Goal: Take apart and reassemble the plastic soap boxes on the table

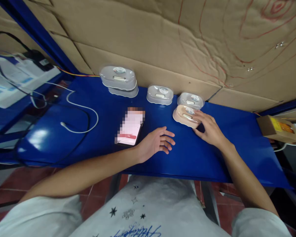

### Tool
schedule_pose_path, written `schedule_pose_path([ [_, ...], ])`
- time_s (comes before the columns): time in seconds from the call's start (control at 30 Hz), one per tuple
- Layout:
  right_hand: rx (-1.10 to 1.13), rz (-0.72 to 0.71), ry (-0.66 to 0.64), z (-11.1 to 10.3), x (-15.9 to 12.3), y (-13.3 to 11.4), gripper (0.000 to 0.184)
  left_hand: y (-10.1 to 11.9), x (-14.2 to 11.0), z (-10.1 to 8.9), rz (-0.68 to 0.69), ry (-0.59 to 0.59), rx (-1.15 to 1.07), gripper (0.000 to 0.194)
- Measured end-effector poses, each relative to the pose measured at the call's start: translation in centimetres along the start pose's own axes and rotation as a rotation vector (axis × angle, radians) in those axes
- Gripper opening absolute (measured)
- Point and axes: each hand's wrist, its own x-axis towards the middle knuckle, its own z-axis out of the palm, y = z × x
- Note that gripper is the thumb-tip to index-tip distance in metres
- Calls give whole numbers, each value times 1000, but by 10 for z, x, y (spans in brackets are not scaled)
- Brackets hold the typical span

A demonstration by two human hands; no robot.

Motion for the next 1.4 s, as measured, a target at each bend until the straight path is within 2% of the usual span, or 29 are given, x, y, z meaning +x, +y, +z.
schedule_pose_path([
  [0.07, 7, 10, -14, -8, 1, -3, 51, -1, 0, 0, 2, -9, 15, 47],
  [0.17, 8, 14, 63, -16, 18, -12, 45, -3, -1, 1, -5, -20, 38, 48],
  [0.27, 18, -26, 105, -13, 66, -22, 45, -4, -1, 0, -15, -18, 56, 48],
  [0.37, 15, -103, -4, 1, 132, -29, 56, -3, 1, -3, -12, -12, 63, 48],
  [0.43, -13, -83, -79, 13, 171, -30, 63, -1, 3, -4, 6, 3, 70, 48],
  [0.5, -43, -38, -134, 25, 195, -33, 63, 3, 4, -6, 32, 32, 77, 46],
  [0.57, -48, -30, -136, 35, 203, -39, 62, 5, 4, -6, 47, 67, 72, 42],
  [0.67, -26, -17, -105, 45, 193, -53, 62, 5, 3, -4, 33, 99, 53, 39],
  [0.77, 24, 21, -73, 46, 175, -67, 62, 5, 3, -1, 4, 127, -10, 42],
  [0.87, 146, 42, 53, 34, 153, -78, 59, 7, 3, 1, -11, 180, -127, 54],
  [0.97, 244, 30, 233, 15, 124, -86, 53, 9, 3, 1, 20, 186, -240, 65],
  [1.0, 262, 21, 255, 10, 113, -89, 54, 9, 3, 1, 34, 182, -269, 67],
  [1.1, 293, -1, 253, 0, 80, -95, 56, 7, 4, 1, 67, 179, -295, 60],
  [1.23, 255, 38, 284, 0, 37, -96, 63, 6, 6, 2, 68, 184, -244, 46],
  [1.33, 186, 94, 208, 4, 0, -91, 64, 7, 6, 2, 71, 181, -200, 38],
  [1.4, 130, 106, 140, 7, -23, -87, 66, 7, 5, 2, 64, 192, -164, 40],
])
